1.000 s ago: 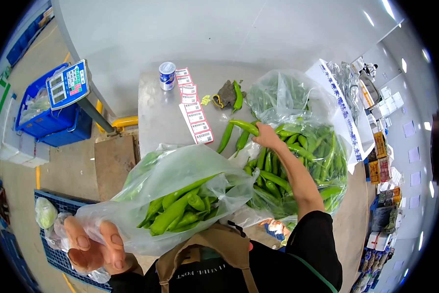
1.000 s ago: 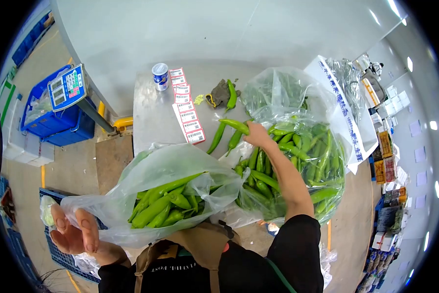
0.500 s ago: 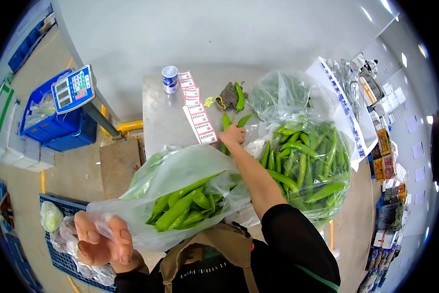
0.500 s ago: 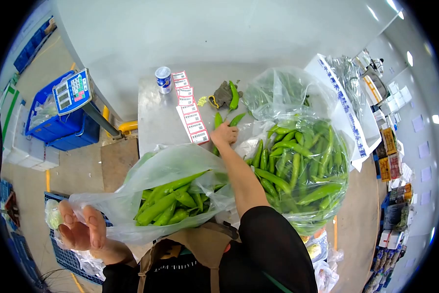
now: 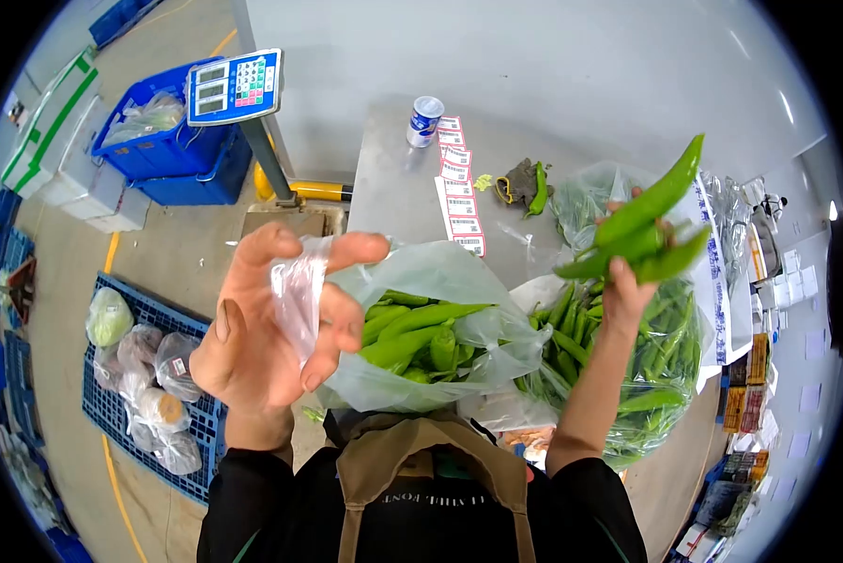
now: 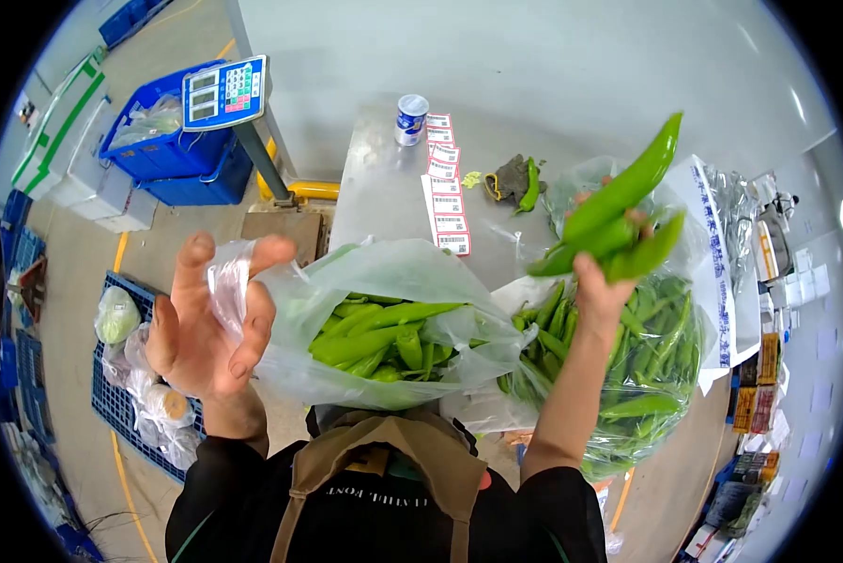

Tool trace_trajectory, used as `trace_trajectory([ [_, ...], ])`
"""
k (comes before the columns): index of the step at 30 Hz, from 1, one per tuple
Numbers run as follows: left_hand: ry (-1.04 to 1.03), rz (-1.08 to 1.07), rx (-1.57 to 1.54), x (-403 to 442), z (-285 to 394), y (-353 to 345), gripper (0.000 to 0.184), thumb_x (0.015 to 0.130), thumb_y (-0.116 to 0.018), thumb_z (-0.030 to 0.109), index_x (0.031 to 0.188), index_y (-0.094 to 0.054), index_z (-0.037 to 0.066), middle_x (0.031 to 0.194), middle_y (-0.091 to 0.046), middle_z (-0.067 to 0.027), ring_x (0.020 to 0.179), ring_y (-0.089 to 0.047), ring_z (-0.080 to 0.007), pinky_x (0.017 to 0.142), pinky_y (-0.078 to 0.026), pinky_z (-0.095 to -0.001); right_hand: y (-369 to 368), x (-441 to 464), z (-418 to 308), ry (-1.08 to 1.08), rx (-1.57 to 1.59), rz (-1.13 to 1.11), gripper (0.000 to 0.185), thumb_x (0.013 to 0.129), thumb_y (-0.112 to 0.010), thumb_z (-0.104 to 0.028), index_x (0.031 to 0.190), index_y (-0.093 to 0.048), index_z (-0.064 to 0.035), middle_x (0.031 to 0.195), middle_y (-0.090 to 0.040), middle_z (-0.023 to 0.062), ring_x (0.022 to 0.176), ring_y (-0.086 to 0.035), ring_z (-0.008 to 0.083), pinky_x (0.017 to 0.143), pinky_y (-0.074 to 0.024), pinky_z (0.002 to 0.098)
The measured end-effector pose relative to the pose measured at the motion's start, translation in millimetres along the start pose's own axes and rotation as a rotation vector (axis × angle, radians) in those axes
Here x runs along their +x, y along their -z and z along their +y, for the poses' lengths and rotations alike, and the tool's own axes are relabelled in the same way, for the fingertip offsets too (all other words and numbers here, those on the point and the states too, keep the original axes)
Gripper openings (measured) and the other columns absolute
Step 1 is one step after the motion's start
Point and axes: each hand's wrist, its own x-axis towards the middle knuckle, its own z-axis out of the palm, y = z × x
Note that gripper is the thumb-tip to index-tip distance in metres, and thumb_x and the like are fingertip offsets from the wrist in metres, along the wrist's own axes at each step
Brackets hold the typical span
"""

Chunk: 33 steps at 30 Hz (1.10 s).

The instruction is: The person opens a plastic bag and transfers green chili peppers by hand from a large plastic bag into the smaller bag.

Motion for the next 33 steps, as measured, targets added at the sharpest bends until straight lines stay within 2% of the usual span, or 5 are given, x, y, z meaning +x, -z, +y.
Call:
trace_trajectory([
  [7,-0.021,-0.294,-0.059,2.6,8.2,-24.0,0.061,0.092,-0.048,0.043,0.136,-0.033,0.005,0.126,-0.024,-0.0497,0.056,-0.059,-0.0183,0.044,-0.046,-0.0166,-91.7,-36.9,-26.5,-0.228,-0.377,-1.445,0.064,0.057,-0.072,-0.009,0.117,-0.051,-0.0139,0.131,-0.044,0.0108,0.119,-0.045,0.0321,0.092,-0.0421,0.0397],
  [13,0.226,-0.468,0.167,-8.3,3.9,-55.8,0.047,0.077,-0.073,0.027,0.097,-0.058,-0.014,0.069,-0.061,-0.0294,0.073,-0.064,-0.0393,0.082,-0.045,-0.0576,-147.4,-40.5,41.3,-0.146,-0.563,-1.326,0.051,0.061,-0.069,-0.017,0.11,-0.057,-0.0082,0.093,-0.062,0.0187,0.087,-0.06,0.0342,0.077,-0.0481,0.0404],
  [19,0.144,-0.099,-0.153,-19.4,13.6,-27.4,0.047,0.085,-0.062,0.029,0.104,-0.048,-0.012,0.099,-0.05,-0.0421,0.068,-0.062,-0.0306,0.058,-0.05,-0.0306,-94.1,-26.3,83.5,-0.451,-0.73,-0.978,0.04,0.071,-0.062,-0.016,0.11,-0.057,-0.0049,0.101,-0.06,0.0211,0.094,-0.058,0.0341,0.081,-0.0477,0.0394],
  [26,0.112,-0.251,-0.024,-8.5,10.5,-17.2,0.035,0.091,-0.054,0.027,0.102,-0.047,-0.005,0.094,-0.053,-0.0394,0.069,-0.064,-0.0302,0.07,-0.051,-0.0402,-82.5,3.6,31.8,-0.114,-0.392,-1.21,0.034,0.079,-0.061,-0.016,0.108,-0.057,0.0027,0.101,-0.062,0.023,0.092,-0.061,0.0336,0.081,-0.0505,0.038],
  [33,0.05,-0.357,-0.115,19.1,-3.9,-12.5,0.022,0.085,-0.063,0.018,0.092,-0.052,-0.001,0.08,-0.06,-0.0308,0.059,-0.063,-0.023,0.056,-0.053,-0.0259,96.4,66.6,226.9,-0.905,-0.602,0.073,0.02,0.079,-0.062,-0.015,0.073,-0.058,0.0034,0.056,-0.057,0.0091,0.045,-0.056,0.0209,0.043,-0.0461,0.0318],
])
